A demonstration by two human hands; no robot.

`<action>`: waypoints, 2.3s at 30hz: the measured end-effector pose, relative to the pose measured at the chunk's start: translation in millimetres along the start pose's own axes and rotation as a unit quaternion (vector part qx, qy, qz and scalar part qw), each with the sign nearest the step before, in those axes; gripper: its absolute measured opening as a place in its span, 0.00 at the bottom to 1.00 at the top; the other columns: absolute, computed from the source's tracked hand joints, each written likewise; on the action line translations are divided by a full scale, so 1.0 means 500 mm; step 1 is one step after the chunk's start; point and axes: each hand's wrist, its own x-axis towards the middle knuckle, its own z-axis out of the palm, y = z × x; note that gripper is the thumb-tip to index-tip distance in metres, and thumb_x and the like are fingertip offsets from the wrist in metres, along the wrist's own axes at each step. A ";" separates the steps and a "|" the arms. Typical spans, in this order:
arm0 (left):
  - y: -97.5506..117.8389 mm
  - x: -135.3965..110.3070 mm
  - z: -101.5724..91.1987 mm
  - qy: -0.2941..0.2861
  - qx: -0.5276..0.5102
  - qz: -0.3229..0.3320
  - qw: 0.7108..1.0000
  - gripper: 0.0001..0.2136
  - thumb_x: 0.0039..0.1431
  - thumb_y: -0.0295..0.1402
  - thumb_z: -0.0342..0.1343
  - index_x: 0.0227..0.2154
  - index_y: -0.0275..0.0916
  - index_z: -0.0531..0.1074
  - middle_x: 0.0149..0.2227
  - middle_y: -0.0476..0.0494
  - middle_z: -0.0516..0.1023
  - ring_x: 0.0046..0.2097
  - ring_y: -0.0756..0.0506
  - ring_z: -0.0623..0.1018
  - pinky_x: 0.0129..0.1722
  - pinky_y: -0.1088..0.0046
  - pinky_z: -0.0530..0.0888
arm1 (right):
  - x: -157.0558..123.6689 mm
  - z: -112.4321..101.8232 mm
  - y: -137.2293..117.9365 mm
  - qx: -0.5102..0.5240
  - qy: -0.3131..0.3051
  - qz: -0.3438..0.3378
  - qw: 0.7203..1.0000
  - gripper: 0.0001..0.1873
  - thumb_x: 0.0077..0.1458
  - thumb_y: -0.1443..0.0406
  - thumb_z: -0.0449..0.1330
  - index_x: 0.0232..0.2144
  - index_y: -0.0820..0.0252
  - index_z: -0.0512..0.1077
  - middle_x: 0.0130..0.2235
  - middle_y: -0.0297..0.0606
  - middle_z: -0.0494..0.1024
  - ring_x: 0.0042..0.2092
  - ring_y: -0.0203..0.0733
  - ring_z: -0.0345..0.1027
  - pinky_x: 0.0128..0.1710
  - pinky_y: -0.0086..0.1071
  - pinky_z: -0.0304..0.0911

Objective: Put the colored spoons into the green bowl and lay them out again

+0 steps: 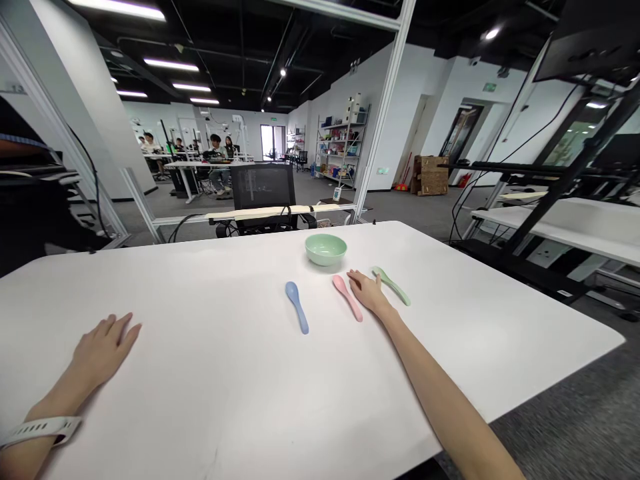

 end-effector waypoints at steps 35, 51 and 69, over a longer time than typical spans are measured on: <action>-0.004 0.006 0.004 -0.012 0.021 -0.004 1.000 0.44 0.73 0.50 0.31 0.75 0.22 0.69 0.79 0.15 0.70 0.81 0.22 0.68 0.77 0.41 0.67 | 0.000 -0.006 -0.006 -0.013 -0.015 0.005 1.000 0.32 0.78 0.62 0.46 0.71 0.55 0.81 0.77 0.50 0.75 0.82 0.60 0.62 0.83 0.76 0.41; 0.008 -0.001 -0.007 0.004 0.016 -0.006 1.000 0.42 0.72 0.49 0.32 0.73 0.25 0.73 0.77 0.17 0.73 0.79 0.23 0.71 0.77 0.40 0.68 | -0.004 -0.007 -0.008 0.006 -0.002 -0.007 1.000 0.32 0.76 0.61 0.46 0.69 0.55 0.82 0.75 0.52 0.78 0.81 0.63 0.65 0.81 0.80 0.42; 0.006 -0.001 -0.009 -0.010 0.020 0.000 1.000 0.44 0.72 0.50 0.30 0.75 0.22 0.70 0.78 0.15 0.71 0.80 0.22 0.69 0.77 0.39 0.68 | -0.005 -0.006 -0.010 0.000 -0.003 -0.001 1.000 0.32 0.77 0.61 0.46 0.69 0.54 0.82 0.75 0.52 0.78 0.81 0.61 0.64 0.82 0.77 0.41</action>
